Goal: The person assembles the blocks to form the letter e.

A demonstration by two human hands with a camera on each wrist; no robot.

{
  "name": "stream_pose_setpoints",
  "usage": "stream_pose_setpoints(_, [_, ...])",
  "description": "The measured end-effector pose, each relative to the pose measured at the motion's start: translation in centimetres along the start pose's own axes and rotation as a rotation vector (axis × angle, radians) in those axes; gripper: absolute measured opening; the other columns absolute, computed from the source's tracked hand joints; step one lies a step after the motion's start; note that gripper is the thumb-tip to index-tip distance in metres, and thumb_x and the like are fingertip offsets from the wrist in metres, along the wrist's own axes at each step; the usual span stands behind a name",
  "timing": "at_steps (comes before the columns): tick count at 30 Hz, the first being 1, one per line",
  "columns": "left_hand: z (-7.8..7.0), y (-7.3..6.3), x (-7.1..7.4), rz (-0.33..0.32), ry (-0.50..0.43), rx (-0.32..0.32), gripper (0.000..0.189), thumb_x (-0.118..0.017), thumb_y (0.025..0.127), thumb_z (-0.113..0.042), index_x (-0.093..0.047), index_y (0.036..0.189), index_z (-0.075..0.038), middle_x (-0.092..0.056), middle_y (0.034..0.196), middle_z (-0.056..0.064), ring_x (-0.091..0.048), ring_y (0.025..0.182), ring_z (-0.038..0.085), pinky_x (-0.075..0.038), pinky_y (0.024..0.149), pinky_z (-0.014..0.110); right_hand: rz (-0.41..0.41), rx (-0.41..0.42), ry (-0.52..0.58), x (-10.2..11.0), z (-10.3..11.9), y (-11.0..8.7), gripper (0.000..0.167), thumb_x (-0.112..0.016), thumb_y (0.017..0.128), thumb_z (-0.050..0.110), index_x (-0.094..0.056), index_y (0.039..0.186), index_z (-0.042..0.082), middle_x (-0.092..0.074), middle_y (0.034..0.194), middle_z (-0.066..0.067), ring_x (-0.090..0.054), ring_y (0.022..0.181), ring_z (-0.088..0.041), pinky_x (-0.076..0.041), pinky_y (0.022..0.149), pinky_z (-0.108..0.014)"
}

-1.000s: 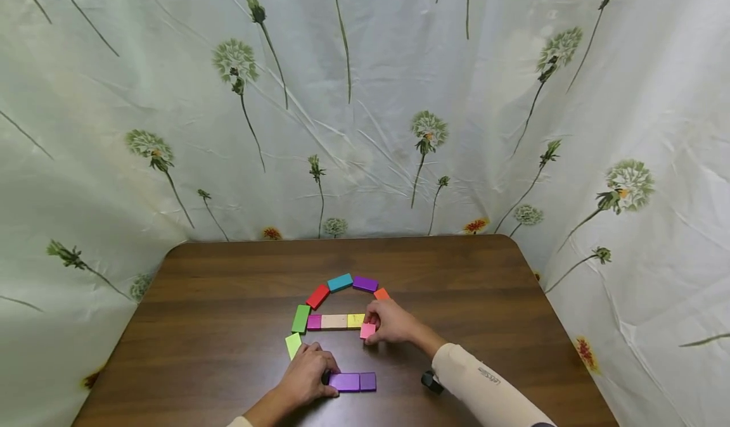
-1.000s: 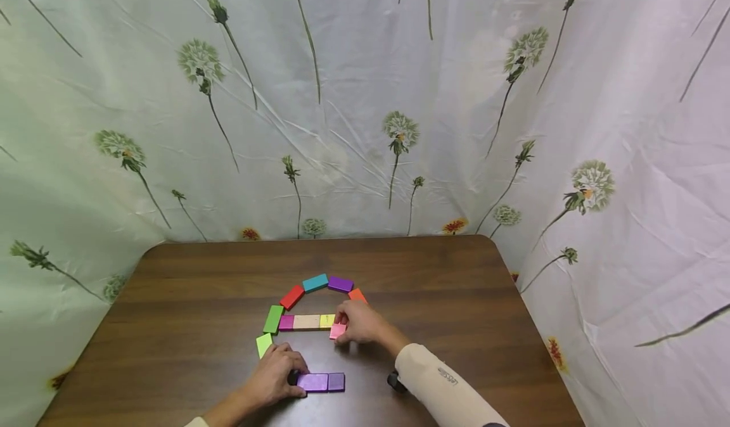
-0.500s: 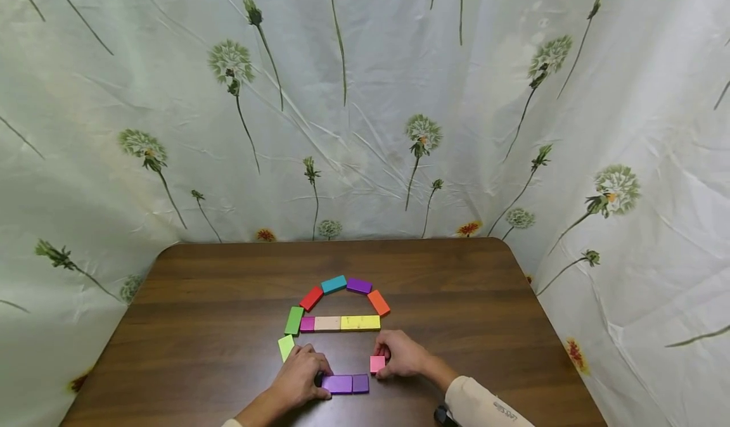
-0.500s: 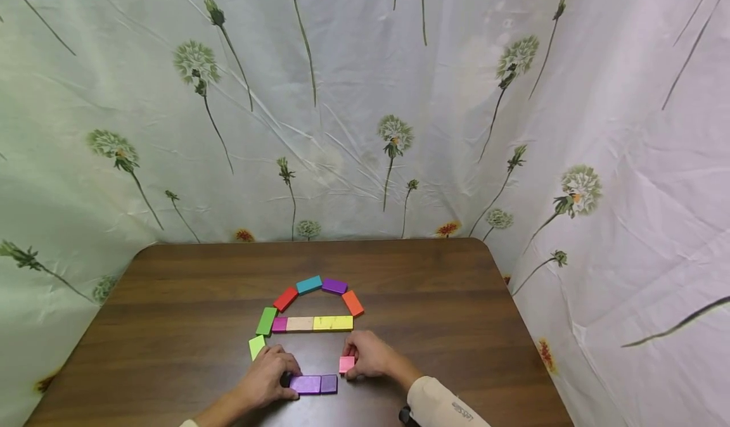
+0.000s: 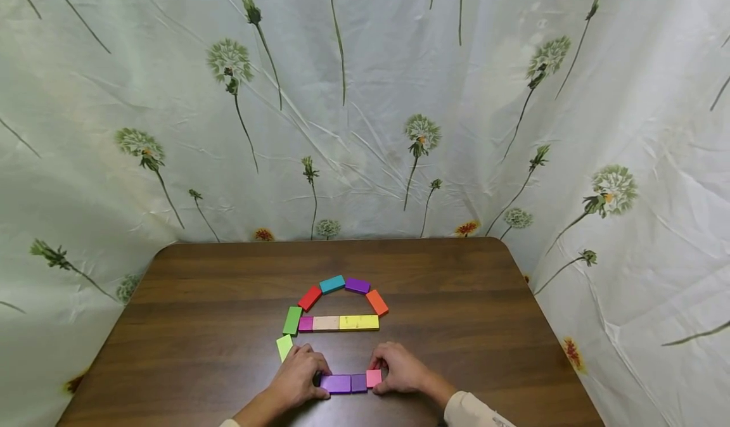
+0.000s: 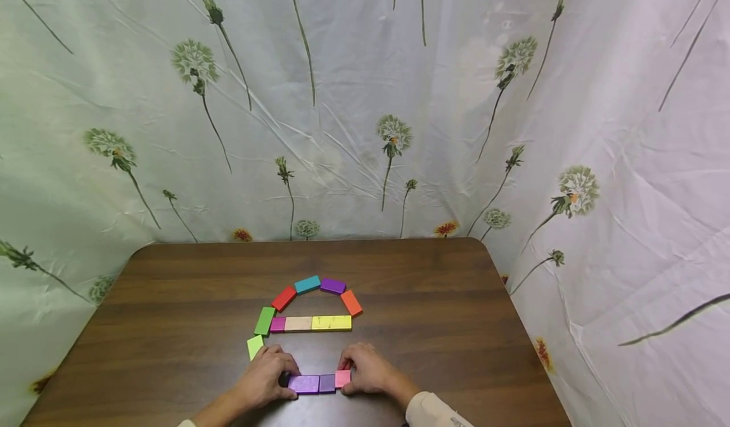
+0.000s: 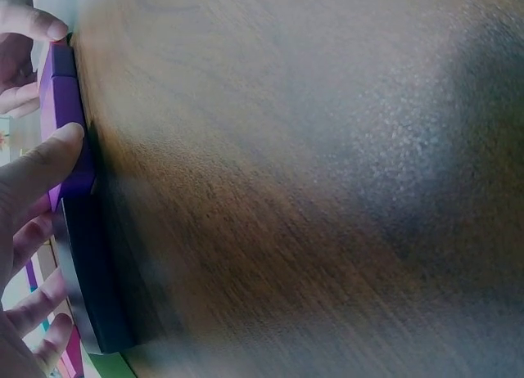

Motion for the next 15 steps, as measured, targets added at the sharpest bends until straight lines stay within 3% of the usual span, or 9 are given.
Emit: stream_pose_setpoints(15, [0.01,0.01,0.08,0.013,-0.018,0.014,0.028,-0.087,0.061,-0.039,-0.074,0.079,-0.022,-0.061,0.077,-0.020,-0.043,0.072,0.005,-0.034,0.071,0.032,0.001,-0.001,0.031,-0.21,0.02,-0.43,0.028,-0.086,0.067,0.026,-0.066,0.085,0.020,-0.052,0.081,0.020,-0.044,0.080,0.003,-0.034,0.076,-0.022])
Point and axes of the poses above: each hand's wrist, its own y-axis towards the middle knuckle, its own x-axis out of the back of the hand, z = x × y, the point moved 4 cm from there along y, towards the middle knuckle
